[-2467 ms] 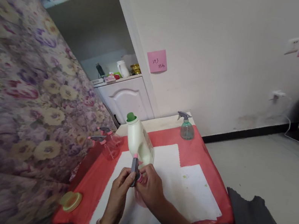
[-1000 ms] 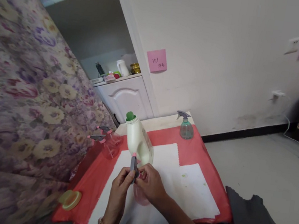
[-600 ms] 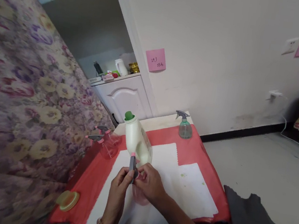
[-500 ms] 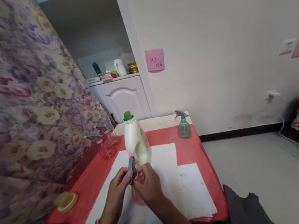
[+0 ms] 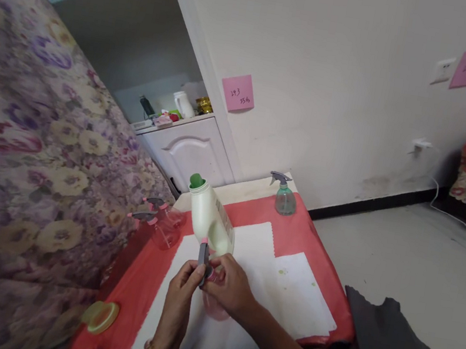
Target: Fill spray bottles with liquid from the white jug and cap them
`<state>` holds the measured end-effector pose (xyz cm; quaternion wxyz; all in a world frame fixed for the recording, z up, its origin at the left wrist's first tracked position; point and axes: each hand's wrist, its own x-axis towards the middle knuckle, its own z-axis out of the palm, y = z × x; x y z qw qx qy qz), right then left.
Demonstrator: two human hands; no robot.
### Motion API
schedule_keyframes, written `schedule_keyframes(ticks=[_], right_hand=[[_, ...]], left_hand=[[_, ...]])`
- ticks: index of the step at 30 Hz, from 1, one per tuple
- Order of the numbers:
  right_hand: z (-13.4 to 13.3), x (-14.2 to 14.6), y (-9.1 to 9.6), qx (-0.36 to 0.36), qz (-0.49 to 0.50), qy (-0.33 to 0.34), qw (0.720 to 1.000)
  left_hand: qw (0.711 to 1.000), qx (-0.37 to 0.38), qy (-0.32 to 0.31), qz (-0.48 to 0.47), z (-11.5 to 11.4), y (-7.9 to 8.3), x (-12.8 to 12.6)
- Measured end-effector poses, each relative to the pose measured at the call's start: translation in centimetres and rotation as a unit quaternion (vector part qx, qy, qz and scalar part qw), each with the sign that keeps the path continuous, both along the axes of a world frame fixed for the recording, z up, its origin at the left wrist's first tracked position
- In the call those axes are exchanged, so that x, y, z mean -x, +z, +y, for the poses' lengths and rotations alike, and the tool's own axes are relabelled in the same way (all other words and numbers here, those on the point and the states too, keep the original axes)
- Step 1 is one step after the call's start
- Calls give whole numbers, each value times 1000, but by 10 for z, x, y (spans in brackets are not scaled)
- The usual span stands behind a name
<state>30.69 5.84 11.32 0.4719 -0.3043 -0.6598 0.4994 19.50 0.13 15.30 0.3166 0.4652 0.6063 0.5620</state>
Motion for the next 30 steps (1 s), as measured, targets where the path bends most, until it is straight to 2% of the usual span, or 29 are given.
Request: schedule_keyframes(ticks=[3,8,14,20,25,30], right_hand=[[1,-1,-1,-11,15,24,1000],[-1,2,-2,3,3,-40,999],[4,-5,2,-17,8,51,999],[2,0,-3,23,4,-21,999],[5,-3,-3,3,28,58,998],[1,-1,0,48,18,-12,999]], left_hand=[[1000,-2,6,3,0,-1,0],[1000,0,0,10,-2,0,-1],[1000,-1,15,9,0,1,-4],[1000,4,14,16,0,-1,-3],[1000,-1,14,13,0,-1,-3],[1000,-3,10,15,-2,-1,-4]])
